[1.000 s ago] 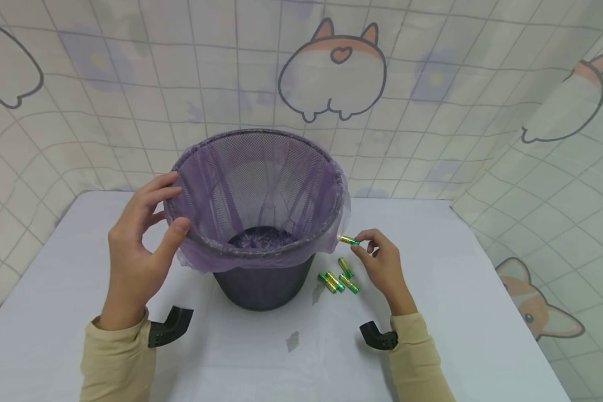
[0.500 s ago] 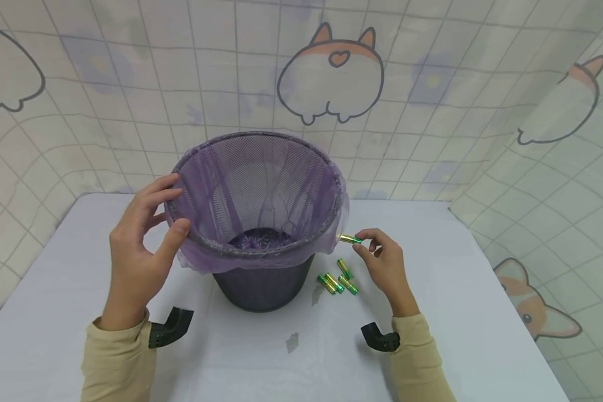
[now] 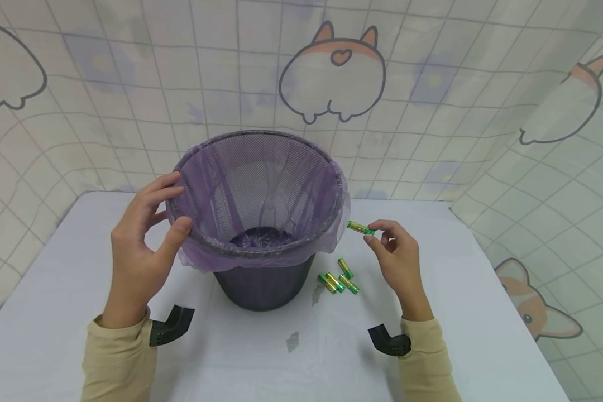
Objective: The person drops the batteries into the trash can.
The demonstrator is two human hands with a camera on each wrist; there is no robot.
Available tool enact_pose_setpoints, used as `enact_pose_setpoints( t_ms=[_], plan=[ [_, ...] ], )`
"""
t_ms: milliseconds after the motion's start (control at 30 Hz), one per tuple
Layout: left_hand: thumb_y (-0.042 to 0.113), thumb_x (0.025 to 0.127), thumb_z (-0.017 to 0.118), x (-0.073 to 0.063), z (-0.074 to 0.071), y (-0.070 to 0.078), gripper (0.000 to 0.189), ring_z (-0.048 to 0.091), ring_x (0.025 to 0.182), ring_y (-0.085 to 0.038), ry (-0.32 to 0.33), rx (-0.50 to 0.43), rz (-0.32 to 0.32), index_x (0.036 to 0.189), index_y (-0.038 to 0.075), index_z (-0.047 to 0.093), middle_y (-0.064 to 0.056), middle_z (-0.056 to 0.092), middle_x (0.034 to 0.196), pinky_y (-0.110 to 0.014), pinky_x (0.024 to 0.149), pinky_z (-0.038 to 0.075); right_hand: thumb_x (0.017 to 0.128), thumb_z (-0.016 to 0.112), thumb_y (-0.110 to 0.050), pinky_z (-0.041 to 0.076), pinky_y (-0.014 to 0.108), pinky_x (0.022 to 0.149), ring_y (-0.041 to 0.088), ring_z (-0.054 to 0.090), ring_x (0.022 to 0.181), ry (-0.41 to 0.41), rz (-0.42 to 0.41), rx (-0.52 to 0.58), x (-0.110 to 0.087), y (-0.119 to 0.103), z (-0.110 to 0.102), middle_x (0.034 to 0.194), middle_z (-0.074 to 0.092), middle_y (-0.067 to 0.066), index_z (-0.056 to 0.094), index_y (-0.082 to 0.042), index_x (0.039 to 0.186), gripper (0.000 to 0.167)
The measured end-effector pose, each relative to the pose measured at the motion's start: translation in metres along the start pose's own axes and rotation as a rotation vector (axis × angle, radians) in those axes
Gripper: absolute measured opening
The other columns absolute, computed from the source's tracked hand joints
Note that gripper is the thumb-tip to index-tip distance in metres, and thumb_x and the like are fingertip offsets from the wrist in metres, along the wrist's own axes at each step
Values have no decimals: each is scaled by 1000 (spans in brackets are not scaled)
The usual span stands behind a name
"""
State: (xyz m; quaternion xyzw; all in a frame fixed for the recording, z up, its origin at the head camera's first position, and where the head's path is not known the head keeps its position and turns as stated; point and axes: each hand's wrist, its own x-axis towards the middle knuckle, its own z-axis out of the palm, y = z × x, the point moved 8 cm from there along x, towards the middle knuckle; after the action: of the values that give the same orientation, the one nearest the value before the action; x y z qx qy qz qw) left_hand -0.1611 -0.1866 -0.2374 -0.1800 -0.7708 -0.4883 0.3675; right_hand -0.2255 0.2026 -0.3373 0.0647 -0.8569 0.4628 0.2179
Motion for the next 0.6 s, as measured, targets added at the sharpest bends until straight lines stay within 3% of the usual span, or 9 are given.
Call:
enact_pose_setpoints(
  t_ms=[267, 600],
  plan=[
    [15, 88, 66, 0, 1, 0, 37, 53, 128, -19, -5, 1, -1, 122, 0, 63, -8, 57, 138, -12, 92, 47, 84, 70, 3, 31, 18, 54, 8, 38, 63, 59, -61, 17, -1, -20, -10, 76, 52, 8, 67, 1, 103, 20],
    [17, 89, 67, 0, 0, 0, 37, 52, 129, -17, 1, 9, -2, 122, 1, 63, -7, 58, 138, -11, 91, 47, 87, 70, -6, 35, 20, 56, 9, 41, 66, 64, -114, 37, -6, -45, -23, 78, 51, 1, 68, -7, 107, 20]
  ],
)
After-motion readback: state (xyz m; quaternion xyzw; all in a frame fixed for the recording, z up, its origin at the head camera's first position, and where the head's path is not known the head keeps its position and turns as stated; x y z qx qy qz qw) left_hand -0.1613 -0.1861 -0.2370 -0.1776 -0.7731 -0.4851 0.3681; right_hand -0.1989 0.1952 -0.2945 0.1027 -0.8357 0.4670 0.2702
